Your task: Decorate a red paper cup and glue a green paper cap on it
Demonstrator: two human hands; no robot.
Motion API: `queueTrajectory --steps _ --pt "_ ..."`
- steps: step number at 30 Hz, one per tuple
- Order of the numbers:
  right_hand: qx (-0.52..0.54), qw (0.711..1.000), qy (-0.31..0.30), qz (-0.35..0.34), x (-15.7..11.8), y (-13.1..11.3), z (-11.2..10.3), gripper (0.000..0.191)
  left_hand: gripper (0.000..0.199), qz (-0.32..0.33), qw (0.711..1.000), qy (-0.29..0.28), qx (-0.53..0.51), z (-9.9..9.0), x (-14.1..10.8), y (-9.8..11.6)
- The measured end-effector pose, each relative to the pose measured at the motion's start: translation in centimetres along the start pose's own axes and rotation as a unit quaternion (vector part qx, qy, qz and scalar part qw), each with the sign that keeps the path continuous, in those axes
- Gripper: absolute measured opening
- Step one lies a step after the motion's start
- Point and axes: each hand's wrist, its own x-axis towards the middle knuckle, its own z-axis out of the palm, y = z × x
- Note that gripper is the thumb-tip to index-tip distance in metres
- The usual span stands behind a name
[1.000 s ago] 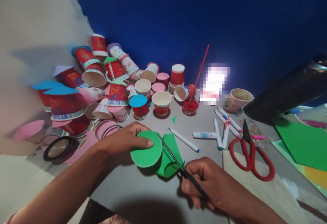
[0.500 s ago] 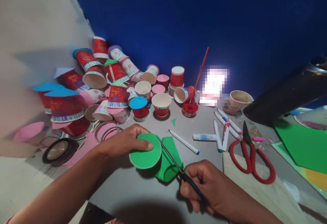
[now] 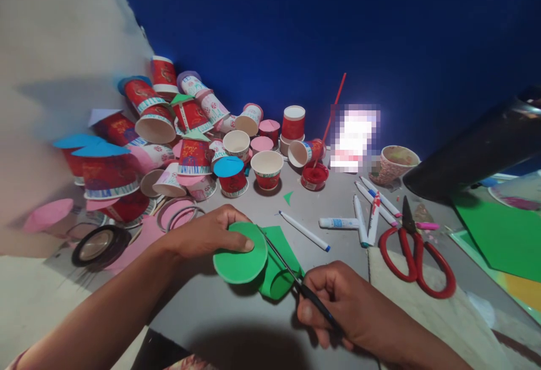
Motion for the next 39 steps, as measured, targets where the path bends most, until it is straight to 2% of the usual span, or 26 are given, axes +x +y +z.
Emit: queueTrajectory --steps 12,17,27,32,35,39 --pt "-0.006 1.000 0.012 0.023 -0.1 -1.0 0.3 0.072 0.017 0.010 1.000 -0.008 -0.023 -0.2 -0.1 -0.1" --pt "-0.011 1.000 0.006 0.027 0.0 -0.8 0.4 0.072 0.013 0.001 0.999 -0.038 -0.023 0.0 -0.2 0.0" --pt "-0.018 0.999 0.004 0.028 -0.3 -1.1 0.4 0.071 0.018 -0.014 0.998 -0.063 0.016 -0.4 -0.1 -0.4" --pt "-0.028 0.999 0.030 0.011 -0.3 -1.1 0.0 0.070 0.017 -0.010 0.997 -0.074 0.003 -0.3 -0.2 0.1" --pt "-0.030 0.998 0.052 -0.034 -0.5 -1.5 -0.3 0.067 0.024 0.008 0.997 -0.054 -0.049 -0.2 -0.5 0.3" --pt "-0.024 0.990 0.093 -0.104 -0.7 -1.9 -0.6 0.060 0.031 0.074 0.990 0.030 -0.120 -0.1 -0.7 0.3"
